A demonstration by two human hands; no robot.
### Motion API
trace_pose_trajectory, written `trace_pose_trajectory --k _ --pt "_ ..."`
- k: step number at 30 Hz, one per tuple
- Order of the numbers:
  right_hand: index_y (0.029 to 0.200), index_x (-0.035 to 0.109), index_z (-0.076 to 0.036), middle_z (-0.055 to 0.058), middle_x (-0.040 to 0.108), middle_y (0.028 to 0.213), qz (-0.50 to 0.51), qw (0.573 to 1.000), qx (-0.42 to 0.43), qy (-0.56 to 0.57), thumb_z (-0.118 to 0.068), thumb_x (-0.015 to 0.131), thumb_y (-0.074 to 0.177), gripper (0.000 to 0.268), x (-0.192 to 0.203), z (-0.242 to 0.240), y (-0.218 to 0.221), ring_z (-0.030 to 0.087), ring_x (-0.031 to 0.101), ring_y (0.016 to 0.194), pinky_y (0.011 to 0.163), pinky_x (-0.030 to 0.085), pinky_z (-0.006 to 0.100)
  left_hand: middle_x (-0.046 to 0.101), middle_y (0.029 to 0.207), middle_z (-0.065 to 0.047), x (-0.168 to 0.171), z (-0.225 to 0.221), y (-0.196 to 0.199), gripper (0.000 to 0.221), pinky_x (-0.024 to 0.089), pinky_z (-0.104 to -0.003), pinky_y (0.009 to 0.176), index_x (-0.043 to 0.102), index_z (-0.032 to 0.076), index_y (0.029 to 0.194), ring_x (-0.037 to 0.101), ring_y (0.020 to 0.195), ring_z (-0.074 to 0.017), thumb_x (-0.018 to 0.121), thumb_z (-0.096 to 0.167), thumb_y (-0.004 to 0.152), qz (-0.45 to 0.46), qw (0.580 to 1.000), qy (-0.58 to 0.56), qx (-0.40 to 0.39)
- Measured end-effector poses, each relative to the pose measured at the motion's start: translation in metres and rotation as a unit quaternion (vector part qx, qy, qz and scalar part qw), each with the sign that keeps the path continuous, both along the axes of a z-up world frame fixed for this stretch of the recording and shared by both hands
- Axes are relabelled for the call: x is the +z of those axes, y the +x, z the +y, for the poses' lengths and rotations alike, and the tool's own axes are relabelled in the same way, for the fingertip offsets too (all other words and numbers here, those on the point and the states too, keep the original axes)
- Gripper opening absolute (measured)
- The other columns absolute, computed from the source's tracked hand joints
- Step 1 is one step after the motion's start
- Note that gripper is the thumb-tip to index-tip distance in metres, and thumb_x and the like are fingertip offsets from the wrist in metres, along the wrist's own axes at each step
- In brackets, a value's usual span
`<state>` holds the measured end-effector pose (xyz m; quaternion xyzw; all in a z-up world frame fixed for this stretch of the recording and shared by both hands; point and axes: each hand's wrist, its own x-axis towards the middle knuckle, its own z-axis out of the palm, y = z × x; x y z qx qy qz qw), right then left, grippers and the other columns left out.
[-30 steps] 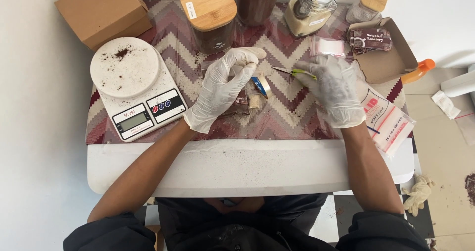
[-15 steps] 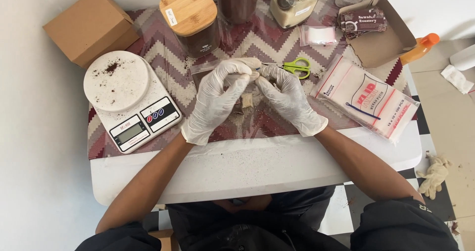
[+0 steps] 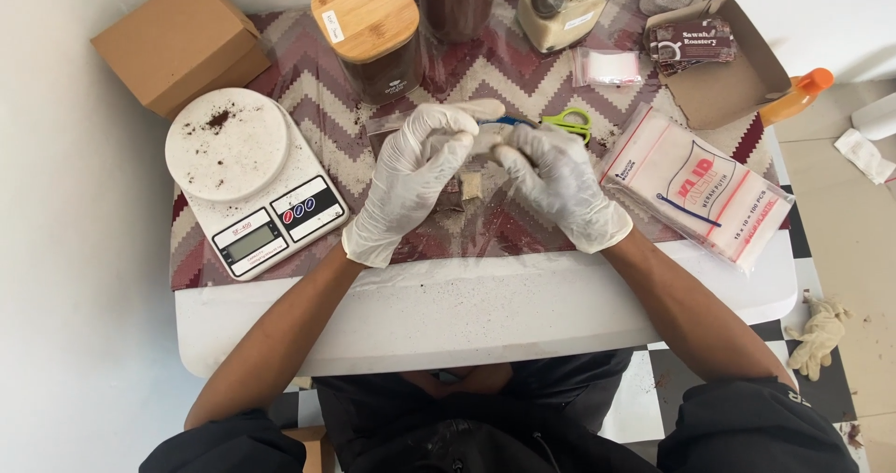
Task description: The person scoops a light-colored powder from a glass jar into a small plastic bag using a metal scoop. They then seal the bag with tape and place it into a branded paper sleeve.
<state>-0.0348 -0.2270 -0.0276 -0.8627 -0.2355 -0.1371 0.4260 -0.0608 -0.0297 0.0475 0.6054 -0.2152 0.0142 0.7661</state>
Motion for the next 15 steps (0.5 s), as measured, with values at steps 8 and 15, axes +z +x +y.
trace_pose_trajectory --k 8,15 --pt "0.079 0.055 -0.008 0.0 0.047 0.064 -0.108 0.993 0.047 -0.019 -0.026 0.055 0.111 0.036 0.018 -0.002 -0.001 0.018 0.039 0.057 0.068 0.037 0.036 0.059 0.133 -0.018 -0.018 0.018 0.031 0.008 0.043 -0.055 0.119 0.059 0.004 0.106 0.056 0.13 -0.0334 0.053 0.005 0.101 -0.264 0.94 0.161 0.147" --pt "0.098 0.061 -0.003 0.011 0.073 0.127 -0.184 0.96 -0.002 -0.211 -0.042 0.06 0.106 0.039 -0.013 -0.025 0.03 0.034 0.068 0.088 0.088 0.048 0.05 0.052 0.14 -0.016 -0.011 0.036 0.031 0.015 0.044 -0.046 0.121 0.061 0.008 0.114 0.049 0.136 -0.0298 0.057 0.0 0.102 -0.222 0.944 0.145 0.196"
